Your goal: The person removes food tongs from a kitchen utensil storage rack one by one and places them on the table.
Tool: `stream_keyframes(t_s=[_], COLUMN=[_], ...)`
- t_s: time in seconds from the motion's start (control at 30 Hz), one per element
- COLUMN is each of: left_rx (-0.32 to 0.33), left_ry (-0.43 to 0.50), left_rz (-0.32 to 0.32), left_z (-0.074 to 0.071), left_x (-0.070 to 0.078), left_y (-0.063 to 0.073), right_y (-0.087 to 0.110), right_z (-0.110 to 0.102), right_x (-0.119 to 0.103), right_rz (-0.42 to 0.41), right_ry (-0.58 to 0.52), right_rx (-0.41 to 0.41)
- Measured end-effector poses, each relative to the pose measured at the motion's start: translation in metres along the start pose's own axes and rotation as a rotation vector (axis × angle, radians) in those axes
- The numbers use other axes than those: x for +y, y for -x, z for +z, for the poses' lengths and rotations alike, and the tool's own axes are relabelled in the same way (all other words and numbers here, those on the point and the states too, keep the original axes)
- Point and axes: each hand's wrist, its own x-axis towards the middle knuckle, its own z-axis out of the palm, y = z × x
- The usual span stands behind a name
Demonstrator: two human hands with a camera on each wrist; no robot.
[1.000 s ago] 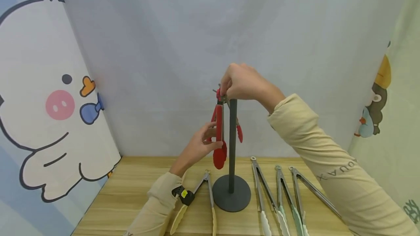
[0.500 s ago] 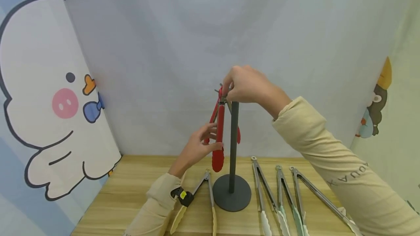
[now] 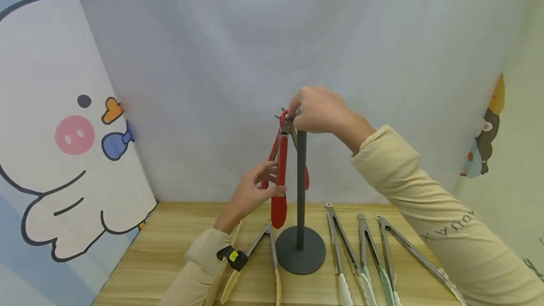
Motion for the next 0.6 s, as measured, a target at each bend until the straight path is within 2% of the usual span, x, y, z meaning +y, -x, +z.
stream_keyframes(t_s=[0.17,0.4,0.6], left_rx=[-0.023,-0.031,-0.006], left_ry=[0.018,0.021,-0.008], left_rz=[-0.011,-0.002,-0.008], left_z=[0.000,-0.005,-0.007], left_x=[0.006,0.042,0.044], left_y=[0.002,0.016,0.020], right_y=[-0.001,0.000,-0.001], right_z=[-0.001,-0.002,0.001], right_x=[0.007,0.008,0.011], right_rz=[-0.025,-0.042,-0.070], right_ry=[-0.083,-0.085,-0.087], right_rx=[-0.004,-0.004,0.025])
